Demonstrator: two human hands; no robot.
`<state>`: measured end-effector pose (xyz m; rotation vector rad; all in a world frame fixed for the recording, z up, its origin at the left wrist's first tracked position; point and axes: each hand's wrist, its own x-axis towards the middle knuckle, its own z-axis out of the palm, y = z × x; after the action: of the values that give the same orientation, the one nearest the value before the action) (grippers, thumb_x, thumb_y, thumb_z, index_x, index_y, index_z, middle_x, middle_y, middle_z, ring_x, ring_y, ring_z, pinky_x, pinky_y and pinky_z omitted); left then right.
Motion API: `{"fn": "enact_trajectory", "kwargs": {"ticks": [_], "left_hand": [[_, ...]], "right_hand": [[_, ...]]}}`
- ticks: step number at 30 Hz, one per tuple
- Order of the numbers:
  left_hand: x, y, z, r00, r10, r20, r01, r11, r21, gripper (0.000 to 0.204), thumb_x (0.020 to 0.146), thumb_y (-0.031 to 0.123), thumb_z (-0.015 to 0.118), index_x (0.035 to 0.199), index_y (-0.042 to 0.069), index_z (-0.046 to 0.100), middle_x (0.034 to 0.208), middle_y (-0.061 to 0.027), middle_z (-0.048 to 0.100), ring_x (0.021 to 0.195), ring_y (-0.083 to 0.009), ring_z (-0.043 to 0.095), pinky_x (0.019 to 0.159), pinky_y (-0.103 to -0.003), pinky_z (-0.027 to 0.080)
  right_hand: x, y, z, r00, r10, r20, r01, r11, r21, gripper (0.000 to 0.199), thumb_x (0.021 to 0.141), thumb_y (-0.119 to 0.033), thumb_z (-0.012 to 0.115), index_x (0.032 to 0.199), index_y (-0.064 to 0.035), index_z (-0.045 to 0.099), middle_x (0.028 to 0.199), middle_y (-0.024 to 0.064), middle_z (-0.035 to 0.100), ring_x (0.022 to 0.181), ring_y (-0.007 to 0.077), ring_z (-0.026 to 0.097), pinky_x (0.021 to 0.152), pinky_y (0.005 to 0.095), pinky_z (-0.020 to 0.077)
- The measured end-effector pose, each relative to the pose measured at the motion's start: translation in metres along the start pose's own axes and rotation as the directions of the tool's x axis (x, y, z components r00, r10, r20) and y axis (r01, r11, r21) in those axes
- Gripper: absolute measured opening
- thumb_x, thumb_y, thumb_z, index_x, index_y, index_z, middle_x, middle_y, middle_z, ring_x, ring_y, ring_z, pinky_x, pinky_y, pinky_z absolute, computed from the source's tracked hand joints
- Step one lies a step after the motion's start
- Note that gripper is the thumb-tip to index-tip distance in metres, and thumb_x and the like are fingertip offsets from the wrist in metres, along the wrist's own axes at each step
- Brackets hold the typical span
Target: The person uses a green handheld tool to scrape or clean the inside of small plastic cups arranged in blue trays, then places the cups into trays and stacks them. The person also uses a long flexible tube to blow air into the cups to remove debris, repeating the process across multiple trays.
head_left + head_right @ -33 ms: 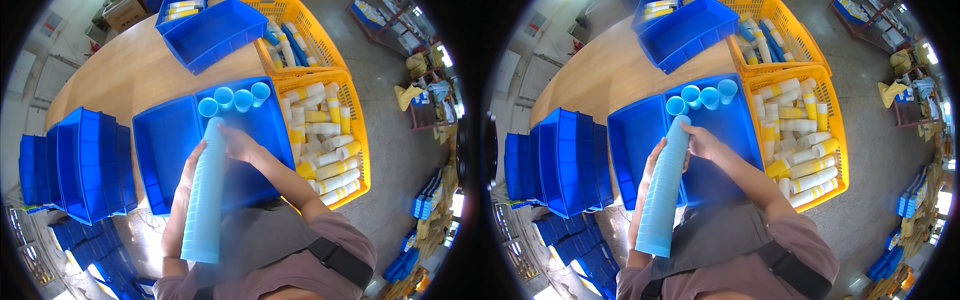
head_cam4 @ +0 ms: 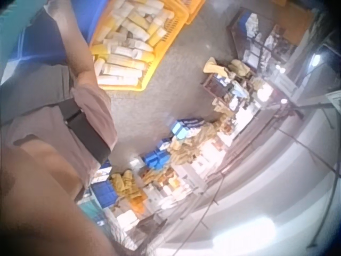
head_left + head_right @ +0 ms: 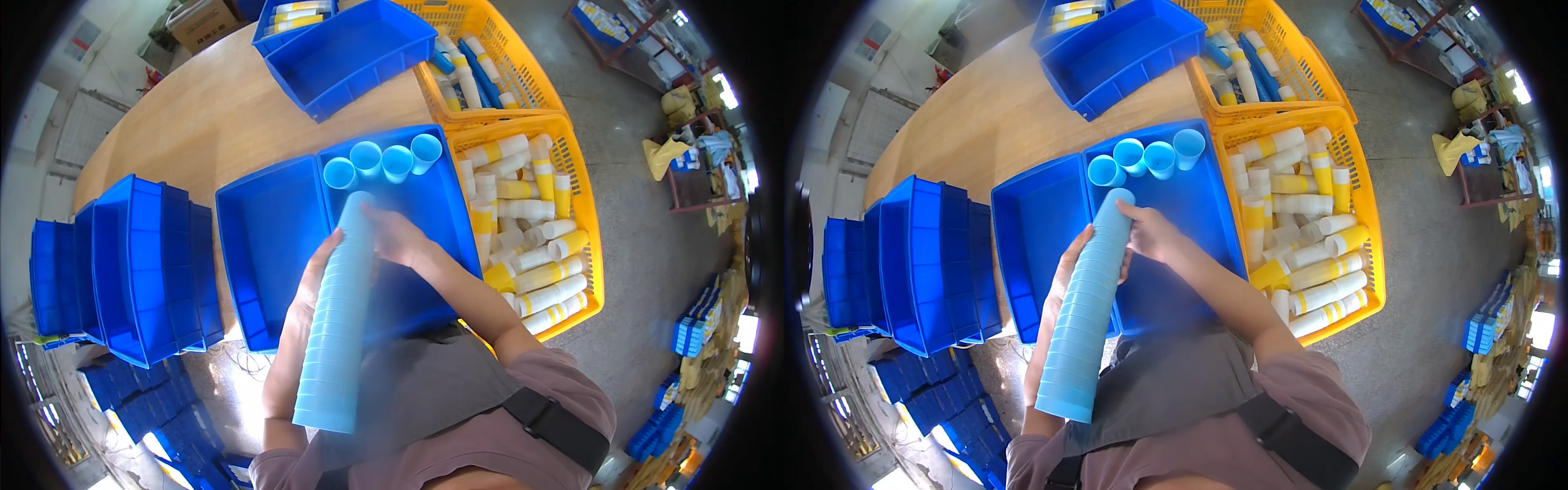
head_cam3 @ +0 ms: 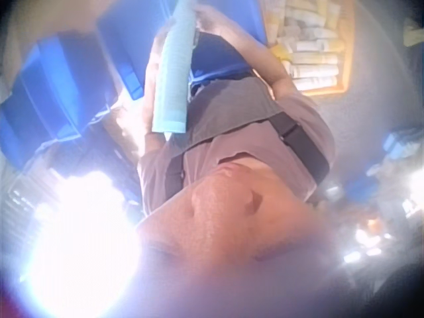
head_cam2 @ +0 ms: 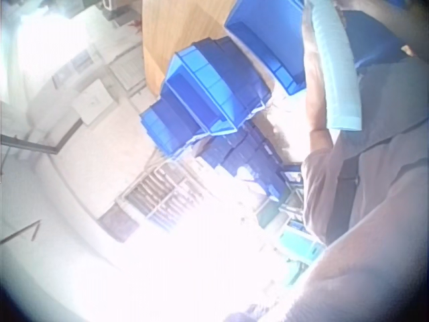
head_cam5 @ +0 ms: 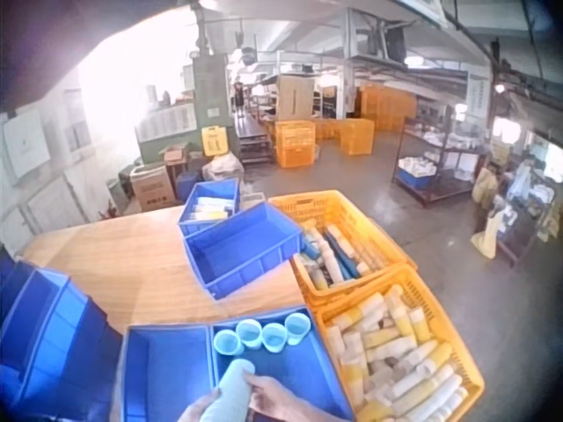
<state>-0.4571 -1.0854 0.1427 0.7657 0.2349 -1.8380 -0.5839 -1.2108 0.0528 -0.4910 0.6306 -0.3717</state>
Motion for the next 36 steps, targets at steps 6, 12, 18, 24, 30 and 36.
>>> {"fn": "enact_trajectory", "kwargs": {"ticks": [6, 12, 18, 24, 30, 36], "left_hand": [[0.008, -0.018, 0.024, 0.989, -0.091, -0.120, 0.102, 0.991, 0.088, 0.038, 0.097, 0.036, 0.058, 0.115, 0.003, 0.062, 0.091, -0.0149, 0.067, 0.076, -0.0228, 0.066, 0.069, -0.035, 0.056], [0.005, -0.011, 0.021, 0.989, -0.120, -0.091, 0.138, 0.965, 0.224, 0.054, 0.095, 0.041, 0.060, 0.129, -0.001, 0.054, 0.106, -0.0247, 0.063, 0.088, -0.0298, 0.067, 0.077, -0.039, 0.059], [-0.006, -0.007, 0.008, 0.999, -0.044, -0.022, 0.045, 0.998, 0.046, 0.052, 0.097, 0.043, 0.057, 0.127, 0.000, 0.055, 0.102, -0.0233, 0.064, 0.084, -0.0291, 0.067, 0.076, -0.039, 0.059], [-0.018, -0.001, -0.001, 0.996, -0.075, -0.044, 0.080, 0.990, 0.119, 0.055, 0.097, 0.044, 0.056, 0.126, -0.003, 0.055, 0.102, -0.0239, 0.065, 0.085, -0.0306, 0.068, 0.078, -0.040, 0.059], [-0.033, -0.008, -0.011, 0.991, -0.097, -0.089, 0.116, 0.963, 0.243, 0.059, 0.097, 0.046, 0.055, 0.127, -0.005, 0.053, 0.101, -0.0240, 0.066, 0.084, -0.0313, 0.069, 0.078, -0.041, 0.059], [-0.039, -0.009, -0.015, 0.993, -0.096, -0.068, 0.103, 0.989, 0.107, 0.062, 0.094, 0.048, 0.059, 0.127, -0.004, 0.052, 0.102, -0.0252, 0.065, 0.085, -0.0307, 0.068, 0.077, -0.039, 0.059]], "right_hand": [[-0.047, -0.007, -0.036, 0.984, -0.098, -0.146, 0.153, 0.888, 0.434, 0.047, 0.103, -0.037, 0.048, 0.133, -0.0009, 0.043, 0.127, 0.0156, 0.053, 0.124, 0.0307, 0.051, 0.110, 0.0463, 0.0372], [-0.035, 0.010, -0.034, 0.998, -0.049, 0.035, 0.037, 0.959, 0.282, 0.048, 0.104, -0.040, 0.046, 0.131, -0.0001, 0.044, 0.122, 0.0132, 0.055, 0.119, 0.0258, 0.053, 0.107, 0.0454, 0.0401], [-0.038, 0.007, -0.015, 0.997, 0.067, -0.046, -0.044, 0.916, 0.398, 0.057, 0.103, -0.045, 0.045, 0.133, 0.0026, 0.042, 0.125, 0.0192, 0.053, 0.123, 0.0297, 0.049, 0.106, 0.0477, 0.0388], [-0.035, 0.021, 0.002, 0.988, -0.152, 0.013, 0.152, 0.988, 0.036, 0.064, 0.100, -0.042, 0.052, 0.135, 0.0089, 0.037, 0.128, 0.0199, 0.051, 0.126, 0.0295, 0.046, 0.110, 0.0482, 0.0343], [-0.035, 0.025, -0.002, 0.979, 0.202, -0.004, -0.195, 0.954, 0.227, 0.039, 0.103, -0.037, 0.047, 0.125, -0.0065, 0.055, 0.114, 0.0109, 0.062, 0.108, 0.0246, 0.058, 0.096, 0.0434, 0.0461], [-0.033, 0.039, 0.000, 0.992, 0.128, 0.022, -0.128, 0.944, 0.303, 0.034, 0.103, -0.039, 0.047, 0.117, -0.0097, 0.057, 0.108, 0.0083, 0.062, 0.104, 0.0238, 0.059, 0.092, 0.0398, 0.0468]]}}
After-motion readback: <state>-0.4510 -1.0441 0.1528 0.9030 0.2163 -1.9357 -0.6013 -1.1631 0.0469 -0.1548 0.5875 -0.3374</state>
